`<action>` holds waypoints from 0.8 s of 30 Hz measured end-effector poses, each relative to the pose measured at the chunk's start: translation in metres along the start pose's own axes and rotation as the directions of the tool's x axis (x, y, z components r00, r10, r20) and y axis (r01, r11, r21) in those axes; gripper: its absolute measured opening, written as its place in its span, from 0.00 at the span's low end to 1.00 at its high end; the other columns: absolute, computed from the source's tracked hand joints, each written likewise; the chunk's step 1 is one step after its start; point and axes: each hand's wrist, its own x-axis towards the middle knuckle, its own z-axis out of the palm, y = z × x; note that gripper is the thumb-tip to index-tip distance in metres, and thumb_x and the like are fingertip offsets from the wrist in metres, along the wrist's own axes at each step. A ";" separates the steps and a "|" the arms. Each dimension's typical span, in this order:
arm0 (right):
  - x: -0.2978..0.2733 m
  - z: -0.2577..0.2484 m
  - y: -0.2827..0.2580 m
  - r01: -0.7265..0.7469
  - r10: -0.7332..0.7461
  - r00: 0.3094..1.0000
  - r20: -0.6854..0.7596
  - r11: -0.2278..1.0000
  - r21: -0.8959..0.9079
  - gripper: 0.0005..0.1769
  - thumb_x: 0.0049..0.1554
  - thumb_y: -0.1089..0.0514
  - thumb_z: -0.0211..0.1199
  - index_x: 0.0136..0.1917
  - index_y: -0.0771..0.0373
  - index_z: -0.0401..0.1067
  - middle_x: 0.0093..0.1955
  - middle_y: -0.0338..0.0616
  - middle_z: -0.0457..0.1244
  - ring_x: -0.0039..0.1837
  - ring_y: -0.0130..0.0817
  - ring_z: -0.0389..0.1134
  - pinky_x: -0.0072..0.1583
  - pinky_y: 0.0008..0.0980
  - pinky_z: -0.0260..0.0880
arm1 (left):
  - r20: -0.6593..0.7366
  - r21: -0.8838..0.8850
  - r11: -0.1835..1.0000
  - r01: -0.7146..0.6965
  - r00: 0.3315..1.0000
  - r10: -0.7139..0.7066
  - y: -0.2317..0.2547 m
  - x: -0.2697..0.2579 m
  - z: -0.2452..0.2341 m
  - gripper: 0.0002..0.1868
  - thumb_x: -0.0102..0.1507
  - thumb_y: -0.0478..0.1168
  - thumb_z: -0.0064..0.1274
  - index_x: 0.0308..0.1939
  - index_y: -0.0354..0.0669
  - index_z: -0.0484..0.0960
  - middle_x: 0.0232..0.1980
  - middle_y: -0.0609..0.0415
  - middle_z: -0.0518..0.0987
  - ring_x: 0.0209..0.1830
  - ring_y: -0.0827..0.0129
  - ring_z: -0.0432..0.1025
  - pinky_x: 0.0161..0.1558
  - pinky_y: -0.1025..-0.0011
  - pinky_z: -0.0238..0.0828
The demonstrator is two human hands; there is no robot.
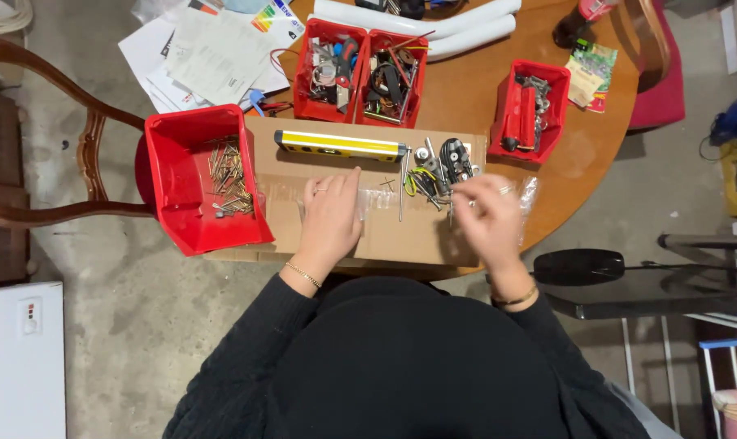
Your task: The person sorts small metal hardware from a red plastic bin onto a cardboard sheet on a round wooden table. They repeatedly pick up items such as screws, nails, and small tools, place them on the cardboard, and continue sorting through the bin contents.
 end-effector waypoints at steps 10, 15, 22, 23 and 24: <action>0.012 0.030 -0.084 0.483 -0.509 0.858 0.068 0.845 0.227 0.14 0.54 0.65 0.71 0.55 0.60 0.81 0.55 0.49 0.71 0.51 0.47 0.72 0.55 0.45 0.72 | -0.078 -0.619 0.768 -0.164 0.986 0.148 0.039 0.010 -0.100 0.35 0.71 0.31 0.35 0.80 0.31 0.42 0.71 0.32 0.64 0.70 0.39 0.66 0.69 0.46 0.60; 0.017 0.027 -0.118 0.565 -0.574 0.819 -0.002 0.805 0.179 0.12 0.57 0.66 0.69 0.56 0.63 0.80 0.58 0.52 0.71 0.53 0.53 0.72 0.55 0.48 0.73 | -0.064 -0.853 0.496 -0.164 0.975 0.212 0.048 0.005 -0.114 0.43 0.68 0.29 0.41 0.81 0.31 0.32 0.71 0.30 0.64 0.70 0.37 0.64 0.72 0.42 0.58; 0.000 0.029 -0.133 0.622 -0.621 0.783 -0.039 0.779 0.081 0.09 0.55 0.66 0.69 0.49 0.58 0.82 0.54 0.45 0.71 0.48 0.45 0.70 0.51 0.39 0.73 | -0.004 -0.802 0.578 -0.151 0.969 0.248 0.038 -0.005 -0.127 0.59 0.56 0.29 0.57 0.81 0.31 0.32 0.57 0.37 0.78 0.55 0.46 0.73 0.64 0.48 0.65; -0.005 0.031 -0.132 0.635 -0.633 0.773 -0.040 0.771 0.054 0.08 0.54 0.66 0.71 0.47 0.56 0.82 0.50 0.43 0.71 0.46 0.43 0.69 0.50 0.39 0.73 | 0.007 -0.789 0.597 -0.144 0.970 0.243 0.035 -0.006 -0.128 0.61 0.54 0.28 0.59 0.81 0.32 0.32 0.53 0.40 0.79 0.52 0.48 0.73 0.62 0.50 0.67; -0.008 0.033 -0.134 0.629 -0.628 0.777 -0.044 0.776 0.040 0.08 0.54 0.66 0.71 0.47 0.56 0.82 0.50 0.43 0.71 0.46 0.43 0.69 0.50 0.39 0.73 | 0.010 -0.792 0.592 -0.150 0.966 0.258 0.033 -0.007 -0.130 0.61 0.54 0.28 0.59 0.81 0.32 0.32 0.53 0.40 0.79 0.52 0.48 0.73 0.62 0.50 0.67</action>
